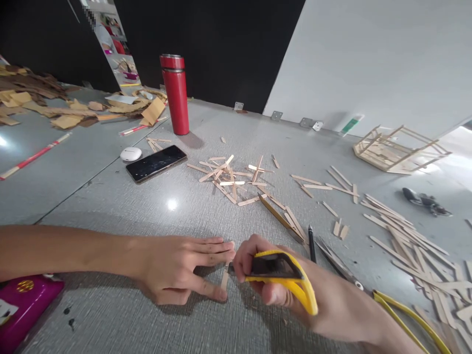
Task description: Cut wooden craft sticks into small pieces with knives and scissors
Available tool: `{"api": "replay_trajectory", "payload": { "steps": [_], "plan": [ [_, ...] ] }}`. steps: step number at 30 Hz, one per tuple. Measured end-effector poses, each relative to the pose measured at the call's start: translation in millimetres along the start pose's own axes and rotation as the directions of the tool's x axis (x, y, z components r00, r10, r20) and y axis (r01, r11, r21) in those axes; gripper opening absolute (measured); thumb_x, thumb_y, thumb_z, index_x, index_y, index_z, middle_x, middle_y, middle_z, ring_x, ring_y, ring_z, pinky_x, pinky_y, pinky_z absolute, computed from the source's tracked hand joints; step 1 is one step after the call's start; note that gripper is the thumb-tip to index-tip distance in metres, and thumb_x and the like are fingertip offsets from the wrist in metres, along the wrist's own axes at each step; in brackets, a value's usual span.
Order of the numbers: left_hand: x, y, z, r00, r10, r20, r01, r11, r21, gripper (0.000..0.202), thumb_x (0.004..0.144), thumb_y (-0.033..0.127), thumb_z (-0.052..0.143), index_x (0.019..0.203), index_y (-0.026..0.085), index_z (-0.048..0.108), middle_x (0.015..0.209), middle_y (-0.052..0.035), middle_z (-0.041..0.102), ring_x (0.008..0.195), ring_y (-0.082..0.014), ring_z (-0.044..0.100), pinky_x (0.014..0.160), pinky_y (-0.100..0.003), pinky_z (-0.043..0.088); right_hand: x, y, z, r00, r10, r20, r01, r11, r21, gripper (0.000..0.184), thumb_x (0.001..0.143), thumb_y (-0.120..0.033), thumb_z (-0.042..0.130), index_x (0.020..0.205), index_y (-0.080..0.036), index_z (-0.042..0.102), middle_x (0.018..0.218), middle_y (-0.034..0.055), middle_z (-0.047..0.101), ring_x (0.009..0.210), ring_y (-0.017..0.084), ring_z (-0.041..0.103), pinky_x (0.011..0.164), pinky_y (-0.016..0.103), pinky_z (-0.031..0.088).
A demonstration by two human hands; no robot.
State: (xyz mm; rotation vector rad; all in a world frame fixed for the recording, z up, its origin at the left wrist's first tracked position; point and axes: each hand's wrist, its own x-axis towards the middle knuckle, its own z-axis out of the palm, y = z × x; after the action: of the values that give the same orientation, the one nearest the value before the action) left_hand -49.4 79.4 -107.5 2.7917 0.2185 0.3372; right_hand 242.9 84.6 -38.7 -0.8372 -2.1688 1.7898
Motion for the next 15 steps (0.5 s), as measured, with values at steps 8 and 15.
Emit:
{"api": "replay_trajectory", "payload": {
  "steps": [8, 15],
  "plan": [
    [2, 4, -3.3, 1.000, -0.011, 0.013, 0.011, 0.999, 0.044, 0.050, 0.095, 0.022, 0.056, 0.144, 0.022, 0.064, 0.163, -0.0158, 0.044, 0.158, -0.0331, 0.025, 0.130, -0.047, 0.023, 9, 18, 11, 0.992, -0.103, -0.068, 0.110, 0.988, 0.107, 0.041, 0.096, -0.067, 0.058, 0.098, -0.027, 0.062, 0.099, 0.0020, 0.056, 0.078, 0.016, 0.050, 0.073, 0.034, 0.047],
    [2, 5, -3.0, 1.000, -0.018, 0.019, 0.017, 0.998, 0.060, 0.050, 0.096, 0.024, 0.054, 0.146, 0.024, 0.063, 0.164, -0.0144, 0.042, 0.159, -0.0316, 0.020, 0.130, -0.049, 0.024, 0, 9, 39, 0.951, -0.155, -0.269, 0.159, 0.987, -0.005, 0.034, 0.102, -0.056, 0.055, 0.086, -0.026, 0.060, 0.099, 0.0036, 0.063, 0.078, 0.018, 0.065, 0.072, 0.037, 0.059]
  ]
}}
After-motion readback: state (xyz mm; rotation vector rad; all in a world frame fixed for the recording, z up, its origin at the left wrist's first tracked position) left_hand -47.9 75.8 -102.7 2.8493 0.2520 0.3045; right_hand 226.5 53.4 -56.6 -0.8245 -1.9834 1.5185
